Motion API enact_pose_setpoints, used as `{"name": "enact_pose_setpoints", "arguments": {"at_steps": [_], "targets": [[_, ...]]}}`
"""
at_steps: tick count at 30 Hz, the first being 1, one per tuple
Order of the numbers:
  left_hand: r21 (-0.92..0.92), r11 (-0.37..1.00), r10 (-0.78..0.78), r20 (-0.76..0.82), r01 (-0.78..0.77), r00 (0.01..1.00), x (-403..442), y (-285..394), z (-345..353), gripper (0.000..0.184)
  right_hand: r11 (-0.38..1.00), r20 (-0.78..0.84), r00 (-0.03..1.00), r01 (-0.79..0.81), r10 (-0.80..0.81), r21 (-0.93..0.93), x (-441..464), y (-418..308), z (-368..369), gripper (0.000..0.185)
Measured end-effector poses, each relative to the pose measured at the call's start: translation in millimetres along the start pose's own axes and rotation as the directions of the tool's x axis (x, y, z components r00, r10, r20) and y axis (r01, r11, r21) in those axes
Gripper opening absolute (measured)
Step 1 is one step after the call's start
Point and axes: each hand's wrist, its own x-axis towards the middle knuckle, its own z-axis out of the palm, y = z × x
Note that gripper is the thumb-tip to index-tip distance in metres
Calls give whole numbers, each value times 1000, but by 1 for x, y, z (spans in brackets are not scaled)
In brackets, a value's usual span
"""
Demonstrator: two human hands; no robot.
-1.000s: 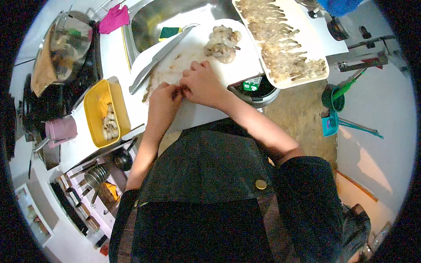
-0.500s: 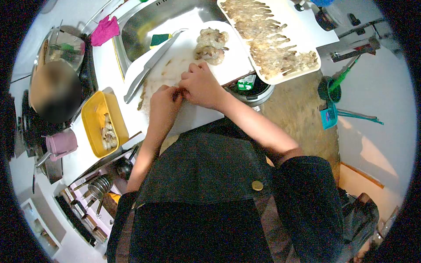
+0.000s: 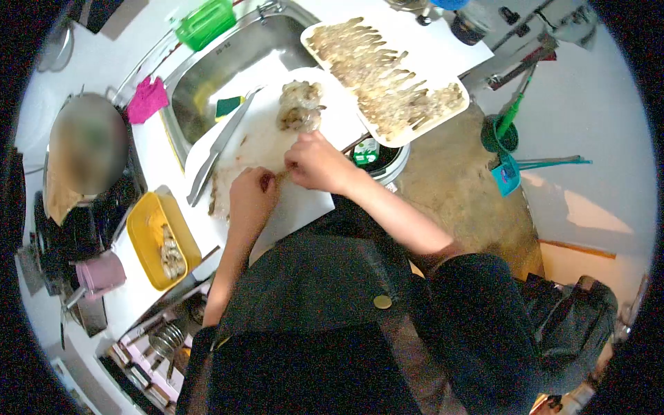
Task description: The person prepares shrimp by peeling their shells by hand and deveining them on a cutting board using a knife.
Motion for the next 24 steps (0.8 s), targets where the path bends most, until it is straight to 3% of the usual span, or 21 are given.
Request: {"name": "enact_pose_setpoints", "arguments": {"at_steps": [3,6,8,11,14,16,18,21,24], "targets": [[-202,973,-94,103,113,990,-2,5,-13,18,993,-4,1000,-26,27,111,8,-14,-3,11],[-167,985,-26,39,32,999,-5,1,-15,20,991,10,1000,18,-19,131,18,-25,-2,14],[-230,971,-51,48,60,998,-10,2,-25,20,990,-9,998,62,-61,125,24,-32,-1,15],[-316,943,-102,25,105,994,-16,-2,-43,17,945,61,998,10,-32,328,30,-44,-10,27],[-377,901,-202,71,214,977,-27,0,-70,16,802,45,999,-27,0,597,36,-54,6,42],[-369,910,-172,74,187,982,-34,-3,-85,17,774,103,981,64,-165,630,46,-50,31,52],[-363,915,-159,74,175,985,-40,-6,-98,16,719,293,931,-51,-216,694,57,-57,45,45],[-248,958,-156,-33,143,987,-49,4,-119,13,655,353,905,-120,-237,746,68,-66,68,33],[-316,931,-209,-46,184,977,-59,-3,-138,11,631,464,842,-207,-274,748,74,-69,65,24]]}}
